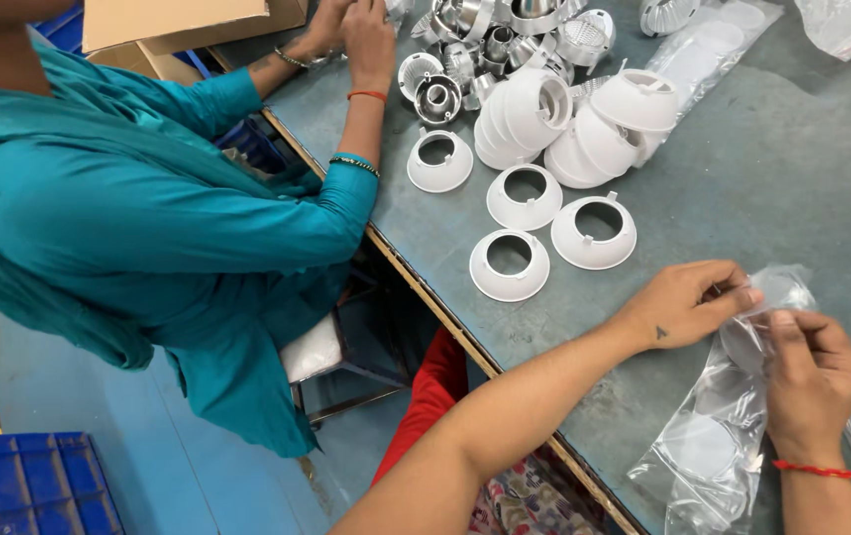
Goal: The person assembles white plastic light fixture housings with metal reflectors and places them into a cardboard box. They also pack small circular plastic caps into clear poly bags, sealing each bag after filling it.
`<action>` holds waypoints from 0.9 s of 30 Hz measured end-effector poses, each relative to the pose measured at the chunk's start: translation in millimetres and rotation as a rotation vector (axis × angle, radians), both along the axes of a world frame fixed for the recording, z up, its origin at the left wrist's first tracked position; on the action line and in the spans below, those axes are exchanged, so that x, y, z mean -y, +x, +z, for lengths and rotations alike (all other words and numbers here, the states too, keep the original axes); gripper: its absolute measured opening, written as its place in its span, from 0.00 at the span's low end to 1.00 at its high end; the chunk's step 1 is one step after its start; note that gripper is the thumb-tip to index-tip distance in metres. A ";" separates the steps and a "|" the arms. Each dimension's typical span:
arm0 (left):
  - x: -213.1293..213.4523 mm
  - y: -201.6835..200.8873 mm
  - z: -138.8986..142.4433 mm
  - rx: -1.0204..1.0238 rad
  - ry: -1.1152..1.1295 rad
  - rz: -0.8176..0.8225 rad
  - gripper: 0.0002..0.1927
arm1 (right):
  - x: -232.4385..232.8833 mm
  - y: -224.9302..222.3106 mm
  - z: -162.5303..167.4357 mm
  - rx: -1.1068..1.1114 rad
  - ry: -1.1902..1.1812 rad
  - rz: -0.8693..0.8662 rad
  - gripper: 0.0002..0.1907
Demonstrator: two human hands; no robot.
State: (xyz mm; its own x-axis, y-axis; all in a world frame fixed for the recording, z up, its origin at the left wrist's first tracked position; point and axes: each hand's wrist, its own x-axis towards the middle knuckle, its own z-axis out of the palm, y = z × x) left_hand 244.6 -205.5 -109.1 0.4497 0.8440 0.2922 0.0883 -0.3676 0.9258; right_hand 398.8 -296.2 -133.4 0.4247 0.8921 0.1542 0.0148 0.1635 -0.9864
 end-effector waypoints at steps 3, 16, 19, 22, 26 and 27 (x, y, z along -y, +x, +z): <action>-2.7 1.5 -4.7 -0.005 -0.083 0.039 0.19 | 1.0 2.3 3.9 -0.270 0.142 0.066 0.06; -2.1 -5.2 7.8 0.033 -0.351 0.063 0.27 | -8.9 12.8 0.2 -0.369 0.214 -0.018 0.06; 9.1 -4.0 12.5 -0.190 -0.198 0.025 0.29 | -7.1 10.0 -1.1 -0.269 0.191 -0.043 0.06; 12.7 -1.8 13.2 -0.213 -0.127 0.019 0.26 | -4.6 0.8 4.3 -0.213 0.211 -0.030 0.02; 11.0 -0.4 10.4 -0.051 -0.209 -0.039 0.22 | -4.0 -6.3 13.1 -0.270 0.126 -0.036 0.05; 11.1 0.0 9.8 -0.053 -0.204 -0.031 0.22 | -4.4 -6.5 13.2 -0.255 0.104 -0.040 0.07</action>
State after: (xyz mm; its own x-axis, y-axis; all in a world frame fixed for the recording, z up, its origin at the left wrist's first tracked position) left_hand 244.6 -216.6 -99.3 0.4865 0.8688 0.0922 0.1301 -0.1763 0.9757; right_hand 392.4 -291.8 -120.2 0.4962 0.8587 0.1279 -0.2231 0.2685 -0.9371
